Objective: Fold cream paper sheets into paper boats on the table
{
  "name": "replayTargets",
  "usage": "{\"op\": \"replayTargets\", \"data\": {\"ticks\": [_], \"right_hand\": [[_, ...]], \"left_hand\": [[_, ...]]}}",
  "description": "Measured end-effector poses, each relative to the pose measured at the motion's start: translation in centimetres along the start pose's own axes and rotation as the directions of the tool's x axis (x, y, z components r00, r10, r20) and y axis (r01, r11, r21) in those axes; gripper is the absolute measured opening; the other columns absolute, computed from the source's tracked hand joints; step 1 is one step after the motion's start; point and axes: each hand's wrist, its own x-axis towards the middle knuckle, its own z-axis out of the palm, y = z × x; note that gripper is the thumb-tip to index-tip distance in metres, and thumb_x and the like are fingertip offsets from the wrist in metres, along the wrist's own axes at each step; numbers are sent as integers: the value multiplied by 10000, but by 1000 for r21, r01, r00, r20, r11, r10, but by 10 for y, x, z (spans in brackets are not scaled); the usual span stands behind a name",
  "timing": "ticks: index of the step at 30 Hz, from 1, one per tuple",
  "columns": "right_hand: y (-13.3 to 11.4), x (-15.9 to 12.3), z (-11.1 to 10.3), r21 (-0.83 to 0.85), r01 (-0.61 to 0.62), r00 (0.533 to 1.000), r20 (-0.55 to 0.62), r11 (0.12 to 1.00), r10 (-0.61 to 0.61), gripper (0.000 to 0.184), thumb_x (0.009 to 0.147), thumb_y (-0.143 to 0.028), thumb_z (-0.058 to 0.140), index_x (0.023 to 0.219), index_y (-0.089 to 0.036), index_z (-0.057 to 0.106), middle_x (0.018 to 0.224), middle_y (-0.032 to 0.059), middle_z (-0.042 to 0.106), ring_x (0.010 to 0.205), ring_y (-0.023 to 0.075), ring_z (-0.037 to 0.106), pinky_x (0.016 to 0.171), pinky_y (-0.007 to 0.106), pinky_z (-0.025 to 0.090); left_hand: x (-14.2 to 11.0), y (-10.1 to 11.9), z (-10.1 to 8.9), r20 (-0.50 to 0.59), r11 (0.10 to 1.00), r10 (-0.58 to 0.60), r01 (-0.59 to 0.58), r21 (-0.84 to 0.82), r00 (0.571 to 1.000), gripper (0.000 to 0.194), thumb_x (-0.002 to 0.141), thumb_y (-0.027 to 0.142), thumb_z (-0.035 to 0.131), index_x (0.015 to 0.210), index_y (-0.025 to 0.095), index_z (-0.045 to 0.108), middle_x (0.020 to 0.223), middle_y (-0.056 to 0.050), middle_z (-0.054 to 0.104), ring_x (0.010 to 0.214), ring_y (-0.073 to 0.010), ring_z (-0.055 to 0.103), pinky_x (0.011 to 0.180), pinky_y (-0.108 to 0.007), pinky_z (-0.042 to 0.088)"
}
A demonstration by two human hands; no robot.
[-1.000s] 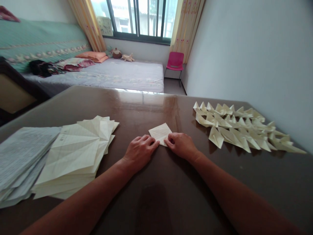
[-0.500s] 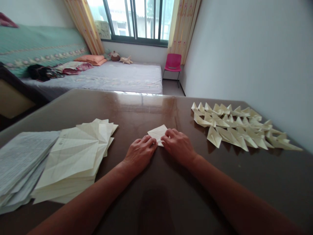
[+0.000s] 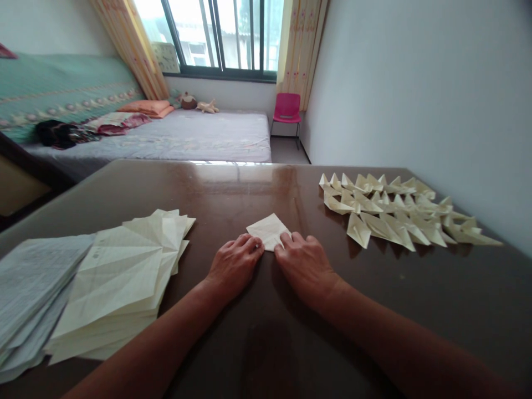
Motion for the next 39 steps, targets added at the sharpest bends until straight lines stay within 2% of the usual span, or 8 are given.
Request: {"op": "replayTargets", "data": {"ticks": [7, 12, 16, 22, 28, 31, 34, 39], "right_hand": [[5, 16, 22, 1, -25, 997, -68, 1000, 25, 239, 898, -95, 428, 979, -132, 650, 974, 146, 642, 893, 234, 563, 680, 340, 419], [36, 29, 33, 25, -6, 984, -176, 1000, 10, 167, 907, -163, 477, 935, -178, 642, 958, 98, 638, 936, 217, 548, 727, 303, 414], [59, 40, 48, 159, 1, 952, -302, 987, 47, 186, 909, -174, 486, 857, -187, 664, 953, 60, 608, 859, 158, 553, 718, 254, 417], [68, 51, 68, 450, 192, 854, -514, 872, 78, 193, 879, -146, 521, 946, -194, 696, 925, 36, 616, 835, 127, 571, 789, 232, 439], [63, 51, 70, 439, 367, 868, -478, 820, -133, 269, 870, -104, 519, 1017, -232, 703, 973, 38, 674, 952, 163, 539, 886, 295, 417], [61, 47, 67, 462, 373, 884, -442, 805, -156, 170, 855, -238, 605, 987, -252, 712, 983, 31, 672, 951, 165, 537, 881, 308, 413], [62, 46, 67, 494, 390, 893, -409, 777, -188, 164, 821, -351, 662, 947, -265, 723, 963, 25, 663, 934, 158, 546, 855, 295, 419], [63, 49, 69, 545, 440, 881, -416, 713, -226, 128, 839, -288, 645, 912, -228, 730, 925, 36, 664, 895, 148, 565, 821, 267, 435]], "left_hand": [[1, -8, 4, -35, 995, -8, 4, -96, 999, 245, 910, 218, 469, 1087, 250, 635, 1054, -31, 662, 1004, -194, 562, 793, -309, 489], [2, -16, 8, -89, 994, -47, 37, -106, 995, 258, 919, 250, 460, 1122, 247, 619, 1106, -39, 647, 1115, -220, 515, 877, -353, 472], [1, -17, 5, -110, 994, -4, -9, -111, 994, 241, 911, 232, 470, 1086, 264, 632, 1130, -35, 638, 1152, -225, 501, 924, -385, 439], [1, -12, -3, -134, 983, 116, -133, -126, 984, 219, 905, 201, 480, 1054, 245, 635, 1038, -24, 658, 1060, -204, 547, 939, -380, 416], [0, 8, -3, -77, 956, 274, -280, -89, 959, 206, 936, 238, 456, 1041, 223, 633, 896, -24, 654, 851, -161, 585, 754, -290, 453], [-1, 8, -2, -18, 959, 231, -231, -167, 973, 222, 942, 254, 441, 1051, 228, 632, 919, -21, 659, 871, -155, 583, 720, -260, 450], [0, -2, -4, 68, 953, 122, -98, -285, 990, 195, 921, 304, 480, 985, 278, 663, 955, 7, 666, 914, -154, 580, 730, -248, 441], [4, -13, -7, 199, 892, -86, 164, -421, 976, 276, 904, 411, 483, 805, 244, 679, 917, 10, 673, 843, -138, 587, 743, -230, 421]]}}
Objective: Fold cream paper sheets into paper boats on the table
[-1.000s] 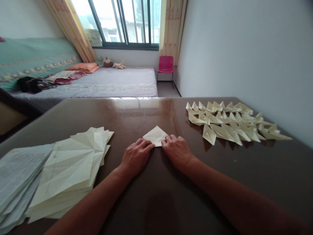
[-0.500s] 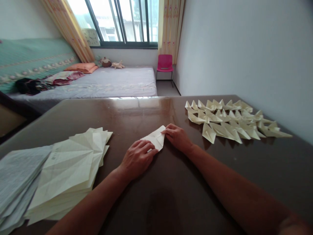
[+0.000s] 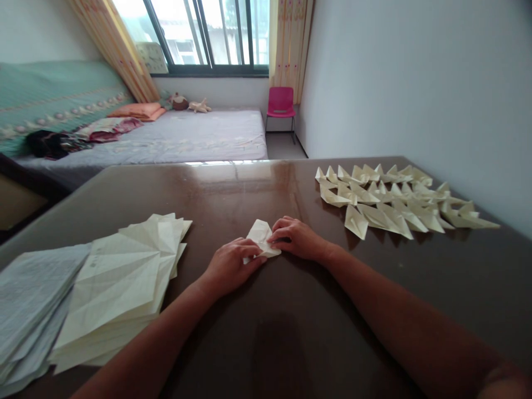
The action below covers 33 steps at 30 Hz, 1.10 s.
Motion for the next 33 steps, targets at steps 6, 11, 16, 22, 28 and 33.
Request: {"op": "replayTargets", "data": {"ticks": [6, 11, 16, 22, 28, 33], "right_hand": [[-1, 1, 0, 55, 7, 1000, 11, 998, -8, 118, 846, -264, 630, 878, -211, 731, 917, 40, 662, 861, 142, 588, 804, 260, 449], [-3, 1, -6, 99, 6, 999, 41, 995, -10, 166, 877, -236, 577, 924, -206, 734, 947, 51, 664, 883, 144, 598, 827, 268, 456], [-2, 0, -11, 130, 7, 994, 108, 991, -21, 252, 824, -384, 649, 991, -213, 728, 998, 59, 658, 932, 163, 593, 857, 289, 455], [-1, 0, -7, 108, -17, 994, 114, 994, 5, 278, 770, -395, 707, 999, -238, 727, 1015, 46, 658, 944, 167, 586, 862, 295, 448], [-1, 0, -12, 154, 9, 990, 139, 988, -31, 263, 789, -346, 697, 1041, -275, 716, 1023, 34, 655, 946, 153, 590, 870, 288, 445], [2, -1, -13, 129, 47, 987, 145, 991, -66, 206, 798, -361, 685, 981, -281, 739, 990, 22, 657, 913, 143, 586, 861, 278, 440]], "left_hand": [[3, 3, 0, 15, 981, -181, 180, 79, 983, 339, 904, 424, 432, 710, 211, 610, 727, -3, 630, 673, -135, 559, 621, -235, 346], [6, 4, 0, 23, 953, -259, 252, 170, 966, 316, 887, 436, 427, 705, 215, 561, 694, -2, 627, 620, -141, 549, 559, -251, 274], [7, 8, 1, 22, 936, -283, 271, 222, 959, 301, 876, 437, 428, 704, 220, 546, 732, -6, 653, 650, -157, 575, 554, -258, 270], [6, 11, 1, 27, 928, -239, 220, 301, 971, 299, 889, 404, 400, 721, 222, 567, 775, -23, 671, 670, -173, 597, 555, -263, 295], [6, 12, 1, 20, 920, -246, 226, 321, 969, 310, 894, 406, 397, 738, 222, 592, 794, -28, 687, 690, -172, 619, 569, -254, 339], [6, 12, 1, 27, 918, -235, 212, 335, 972, 318, 903, 392, 381, 749, 227, 604, 810, -35, 688, 722, -187, 630, 601, -263, 370]]}}
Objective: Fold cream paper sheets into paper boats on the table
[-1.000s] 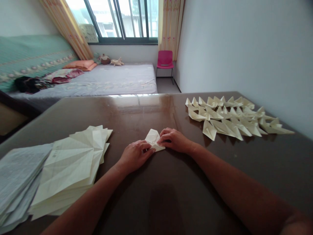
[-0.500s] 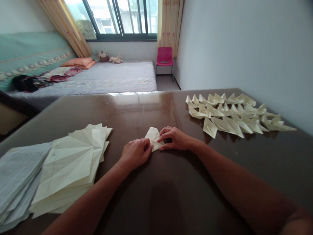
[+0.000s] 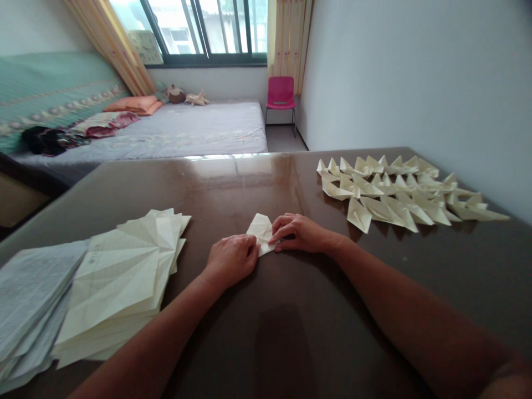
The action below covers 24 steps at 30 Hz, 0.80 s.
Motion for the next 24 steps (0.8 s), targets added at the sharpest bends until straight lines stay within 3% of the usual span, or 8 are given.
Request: {"op": "replayTargets", "data": {"ticks": [7, 10, 13, 15, 17, 24], "right_hand": [[-2, -1, -4, -73, 62, 997, 50, 995, -59, 211, 862, -356, 613, 1025, -282, 724, 1009, 29, 655, 925, 145, 570, 877, 292, 413], [-3, -2, -7, -115, 92, 993, 83, 989, -83, 223, 892, -342, 572, 1061, -293, 709, 1025, 33, 651, 925, 142, 563, 864, 289, 407], [-7, -2, -12, -178, 95, 991, 110, 979, -77, 231, 913, -339, 540, 1085, -322, 694, 1040, 22, 650, 914, 135, 556, 837, 280, 401], [-14, -3, -14, -247, 88, 990, 131, 965, -56, 231, 920, -333, 527, 1088, -342, 686, 1053, 9, 649, 920, 136, 549, 810, 278, 395], [-25, -3, -15, -340, 74, 988, 150, 937, -24, 228, 915, -311, 535, 1089, -341, 680, 1064, 11, 647, 942, 150, 542, 771, 279, 389], [-86, -4, 9, -645, -144, 947, 129, 751, 292, 192, 862, -162, 543, 979, -170, 696, 1015, 124, 651, 920, 248, 555, 709, 369, 387]], "left_hand": [[-2, -2, 3, 0, 1000, 7, -7, -6, 1000, 323, 914, 423, 375, 788, 224, 597, 815, -26, 653, 714, -177, 609, 604, -265, 384], [-5, -3, 5, -124, 1000, 6, -9, -26, 992, 254, 893, 427, 440, 972, 238, 590, 944, -26, 625, 807, -181, 595, 616, -264, 416], [-7, -1, 4, -241, 985, 166, -172, -2, 956, 203, 902, 349, 473, 1030, 252, 599, 1084, -37, 603, 1009, -201, 536, 733, -283, 456], [-10, 2, 3, -216, 949, 314, -312, 45, 924, 177, 917, 271, 468, 994, 242, 625, 1071, -39, 619, 1027, -201, 522, 800, -306, 460], [-13, 7, 2, -145, 924, 381, -372, 87, 913, 186, 907, 203, 483, 1021, 217, 630, 1041, -54, 635, 999, -199, 541, 801, -315, 470], [-25, 23, -3, 17, 907, 332, -324, 269, 943, 334, 888, 109, 448, 1192, 111, 586, 1272, -150, 571, 1083, -256, 558, 801, -364, 490]]}}
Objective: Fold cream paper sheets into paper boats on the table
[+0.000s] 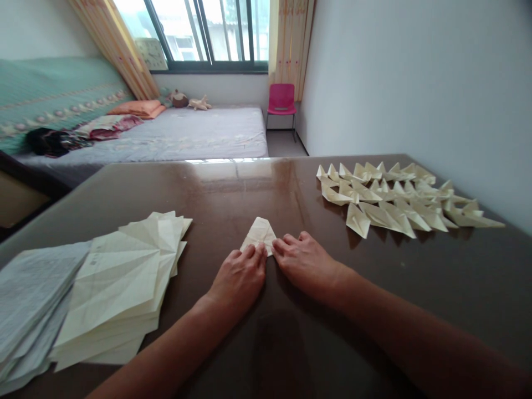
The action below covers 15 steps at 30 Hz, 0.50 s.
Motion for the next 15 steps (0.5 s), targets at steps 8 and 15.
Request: {"op": "replayTargets", "data": {"ticks": [8, 15], "right_hand": [[-20, 3, 5, -40, -59, 997, -52, 997, 56, 157, 823, -126, 550, 786, -147, 701, 866, 162, 653, 855, 270, 545, 705, 409, 370], [-12, 16, 11, 32, -118, 983, -141, 992, 121, 129, 866, -168, 551, 829, -158, 675, 834, 130, 659, 858, 245, 542, 684, 353, 401]], "left_hand": [[1, -12, 1, -19, 1000, -11, 12, 20, 1000, 253, 849, 54, 474, 1033, 97, 642, 1077, -162, 642, 950, -249, 593, 733, -351, 491], [4, -5, 0, -164, 999, -32, 25, -47, 986, 112, 864, 143, 517, 836, 160, 623, 775, -66, 635, 772, -199, 580, 631, -277, 480]]}}
